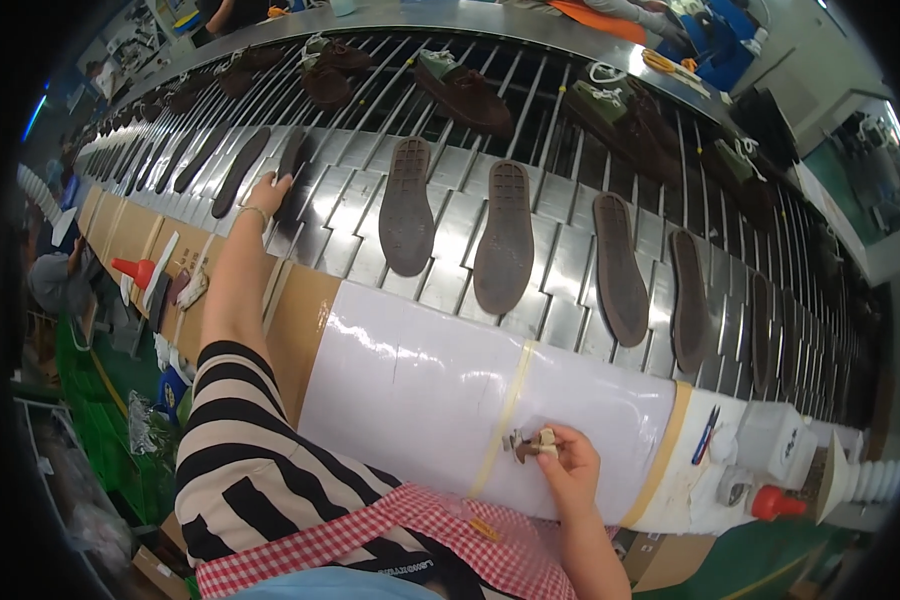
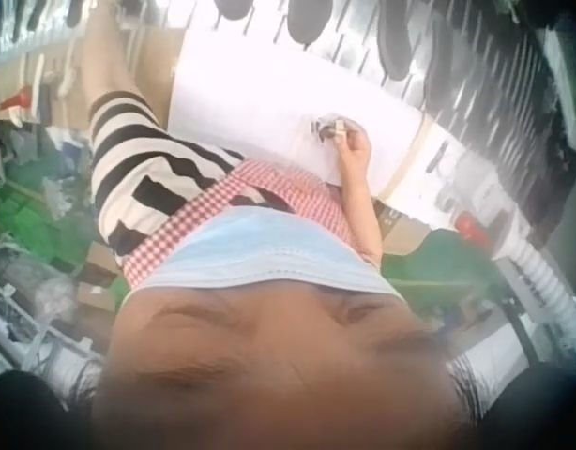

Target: Applying adhesive to the underside of shoe soles using a manual brush at a factory station.

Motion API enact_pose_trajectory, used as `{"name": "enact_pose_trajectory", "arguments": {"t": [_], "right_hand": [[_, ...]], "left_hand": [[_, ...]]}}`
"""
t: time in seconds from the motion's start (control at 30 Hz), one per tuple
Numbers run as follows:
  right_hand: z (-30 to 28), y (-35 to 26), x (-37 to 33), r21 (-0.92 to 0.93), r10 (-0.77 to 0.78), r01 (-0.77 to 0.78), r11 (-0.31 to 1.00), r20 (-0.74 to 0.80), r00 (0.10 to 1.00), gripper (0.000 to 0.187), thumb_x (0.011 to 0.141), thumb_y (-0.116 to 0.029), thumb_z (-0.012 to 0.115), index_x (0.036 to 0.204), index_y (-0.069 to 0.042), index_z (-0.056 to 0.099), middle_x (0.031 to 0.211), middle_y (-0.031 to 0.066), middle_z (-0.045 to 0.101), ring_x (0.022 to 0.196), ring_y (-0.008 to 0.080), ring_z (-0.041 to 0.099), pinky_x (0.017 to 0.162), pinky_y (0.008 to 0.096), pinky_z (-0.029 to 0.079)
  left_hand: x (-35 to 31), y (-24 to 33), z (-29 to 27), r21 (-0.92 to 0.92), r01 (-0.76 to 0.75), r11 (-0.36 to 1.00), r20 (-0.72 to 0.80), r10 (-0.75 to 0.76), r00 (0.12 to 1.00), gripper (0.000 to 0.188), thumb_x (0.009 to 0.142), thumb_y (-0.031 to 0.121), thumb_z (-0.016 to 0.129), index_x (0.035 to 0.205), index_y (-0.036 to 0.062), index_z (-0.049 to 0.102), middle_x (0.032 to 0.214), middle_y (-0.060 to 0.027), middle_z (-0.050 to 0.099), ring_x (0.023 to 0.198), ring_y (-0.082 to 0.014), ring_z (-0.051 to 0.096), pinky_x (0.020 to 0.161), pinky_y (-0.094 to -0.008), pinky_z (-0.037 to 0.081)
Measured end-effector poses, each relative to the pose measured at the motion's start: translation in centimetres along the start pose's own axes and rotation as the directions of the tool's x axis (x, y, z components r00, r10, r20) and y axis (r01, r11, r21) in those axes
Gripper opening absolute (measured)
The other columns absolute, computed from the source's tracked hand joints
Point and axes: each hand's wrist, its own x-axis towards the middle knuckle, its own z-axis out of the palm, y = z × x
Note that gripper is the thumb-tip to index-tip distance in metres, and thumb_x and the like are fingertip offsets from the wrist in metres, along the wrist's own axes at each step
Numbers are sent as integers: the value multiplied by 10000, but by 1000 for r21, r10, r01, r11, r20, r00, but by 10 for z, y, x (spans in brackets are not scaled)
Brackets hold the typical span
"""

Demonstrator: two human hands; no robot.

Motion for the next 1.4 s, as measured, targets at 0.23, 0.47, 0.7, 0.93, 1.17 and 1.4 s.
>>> {"name": "enact_pose_trajectory", "arguments": {"t": [0.23, 0.47, 0.7, 0.93, 1.17, 1.4], "right_hand": [[-2, -1, 3, 73, -14, 11, 997, 42, 999, 426, 887, 14, 706, 1293, 24, 577, 1141, 92, 664, 1056, 174, 632, 954, 328, 505], [-10, -34, -29, -46, -95, 98, 994, 63, 993, 447, 854, 28, 724, 1276, -7, 579, 1147, 66, 658, 1077, 154, 610, 981, 315, 468], [-98, -120, -103, -794, -530, 112, 597, -286, 798, 414, 813, -23, 758, 1211, -32, 646, 1079, 68, 668, 1080, 172, 602, 945, 329, 475], [-219, -165, -149, -939, -813, -342, -44, -166, 558, 384, 740, -106, 789, 1107, -53, 690, 1018, 123, 678, 1056, 339, 608, 939, 458, 476], [-274, -147, -126, -953, -750, -282, -108, -108, 653, 357, 730, -128, 799, 1070, -67, 708, 1047, 122, 700, 1098, 345, 604, 963, 486, 454], [-267, -137, -106, -961, -669, -217, -174, -46, 742, 345, 720, -124, 796, 1051, -70, 715, 1031, 114, 703, 1096, 336, 602, 957, 490, 449]], "left_hand": [[-129, 52, -15, -839, 327, -435, 2, 598, 801, 555, 1040, 487, 497, 1386, 54, 517, 1345, -161, 594, 1149, -365, 635, 1027, -544, 507], [-297, 137, -58, -564, 628, -536, -378, 844, 380, 780, 1023, 577, 439, 1593, 77, 254, 1620, -197, 281, 1214, -348, 574, 1036, -571, 495], [-403, 193, -42, -399, 818, -415, -204, 910, 362, 703, 1056, 520, 343, 1594, 78, 246, 1625, -193, 268, 1091, -305, 619, 897, -505, 587], [-489, 222, 3, -312, 942, -123, 13, 991, 134, 663, 1070, 529, 283, 1607, 141, 246, 1653, -131, 244, 1094, -305, 638, 1101, -633, 408], [-539, 229, 8, -213, 977, -31, 77, 996, 49, 628, 1082, 492, 249, 1592, 128, 293, 1646, -145, 255, 1113, -343, 642, 1078, -653, 433], [-541, 229, 3, -257, 966, -41, 116, 991, 73, 598, 1091, 436, 230, 1576, 101, 328, 1642, -144, 266, 1143, -381, 637, 1051, -641, 469]]}}
